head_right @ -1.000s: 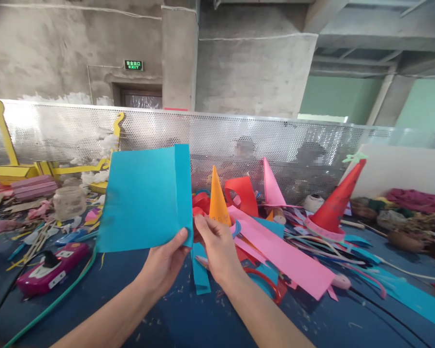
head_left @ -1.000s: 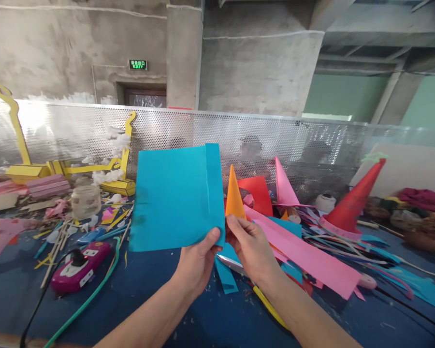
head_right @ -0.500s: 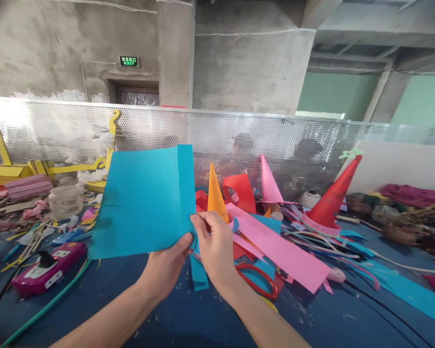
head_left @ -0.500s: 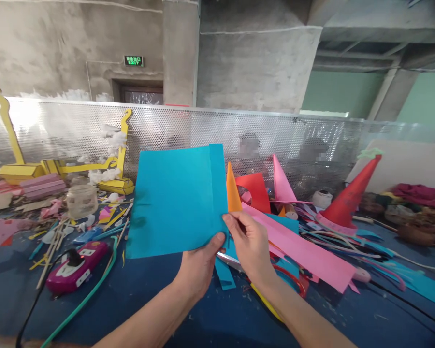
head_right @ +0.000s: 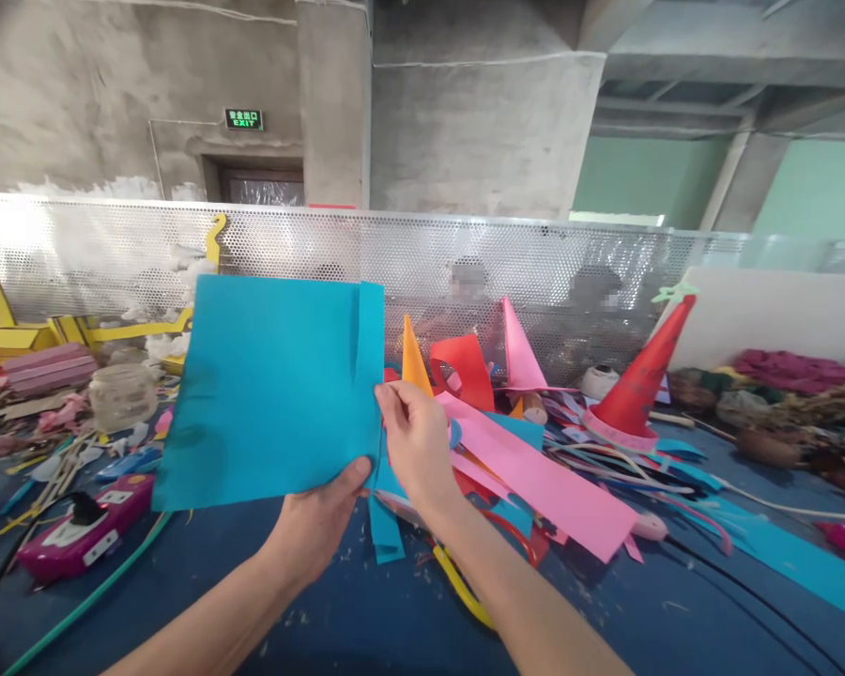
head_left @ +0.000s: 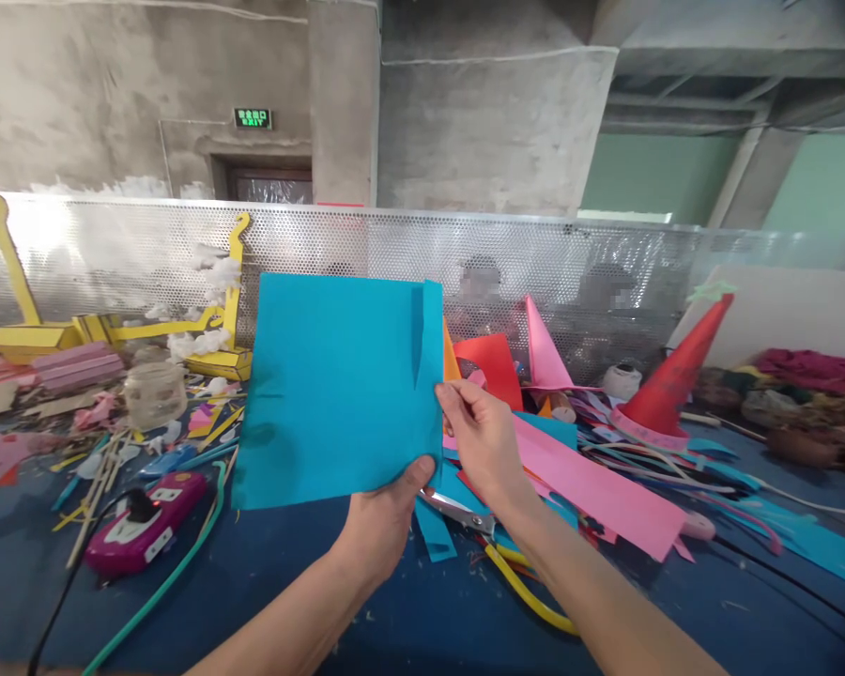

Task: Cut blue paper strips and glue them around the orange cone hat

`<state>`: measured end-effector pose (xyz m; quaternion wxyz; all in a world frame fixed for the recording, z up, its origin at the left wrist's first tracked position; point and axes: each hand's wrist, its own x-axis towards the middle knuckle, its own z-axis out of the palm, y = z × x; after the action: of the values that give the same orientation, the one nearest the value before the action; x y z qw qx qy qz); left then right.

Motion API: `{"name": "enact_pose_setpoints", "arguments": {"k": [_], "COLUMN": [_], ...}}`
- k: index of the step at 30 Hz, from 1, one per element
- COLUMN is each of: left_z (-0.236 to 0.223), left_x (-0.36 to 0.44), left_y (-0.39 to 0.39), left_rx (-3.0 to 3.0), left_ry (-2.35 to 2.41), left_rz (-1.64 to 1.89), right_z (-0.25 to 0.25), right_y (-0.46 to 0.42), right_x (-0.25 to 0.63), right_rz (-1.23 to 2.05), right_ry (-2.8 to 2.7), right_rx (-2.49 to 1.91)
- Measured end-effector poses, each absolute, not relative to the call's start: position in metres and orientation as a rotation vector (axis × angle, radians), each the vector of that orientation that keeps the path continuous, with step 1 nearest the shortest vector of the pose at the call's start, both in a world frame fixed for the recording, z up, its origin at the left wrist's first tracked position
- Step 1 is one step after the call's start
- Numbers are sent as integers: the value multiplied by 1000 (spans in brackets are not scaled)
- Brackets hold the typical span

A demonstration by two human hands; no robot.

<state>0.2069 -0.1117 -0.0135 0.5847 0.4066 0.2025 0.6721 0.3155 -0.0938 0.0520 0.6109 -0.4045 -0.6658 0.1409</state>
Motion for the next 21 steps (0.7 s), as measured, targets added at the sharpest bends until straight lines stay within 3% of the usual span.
{"name": "enact_pose_setpoints", "arguments": {"k": [5,14,21], "left_z": [-15,-5,-7], "left_x": [209,203,206], "left_y": [-111,-107,-110], "left_rx": [999,932,924], "left_ry": [481,436,429], "left_rz": [1543,1563,1547], "right_z": [50,45,31], "right_y": [-94,-107,-104], "right_x": [309,318,310], "right_rz": [126,472,262], "right_ry": [-1456,-1692,-1651], "right_rx": [-935,-953,-957]}}
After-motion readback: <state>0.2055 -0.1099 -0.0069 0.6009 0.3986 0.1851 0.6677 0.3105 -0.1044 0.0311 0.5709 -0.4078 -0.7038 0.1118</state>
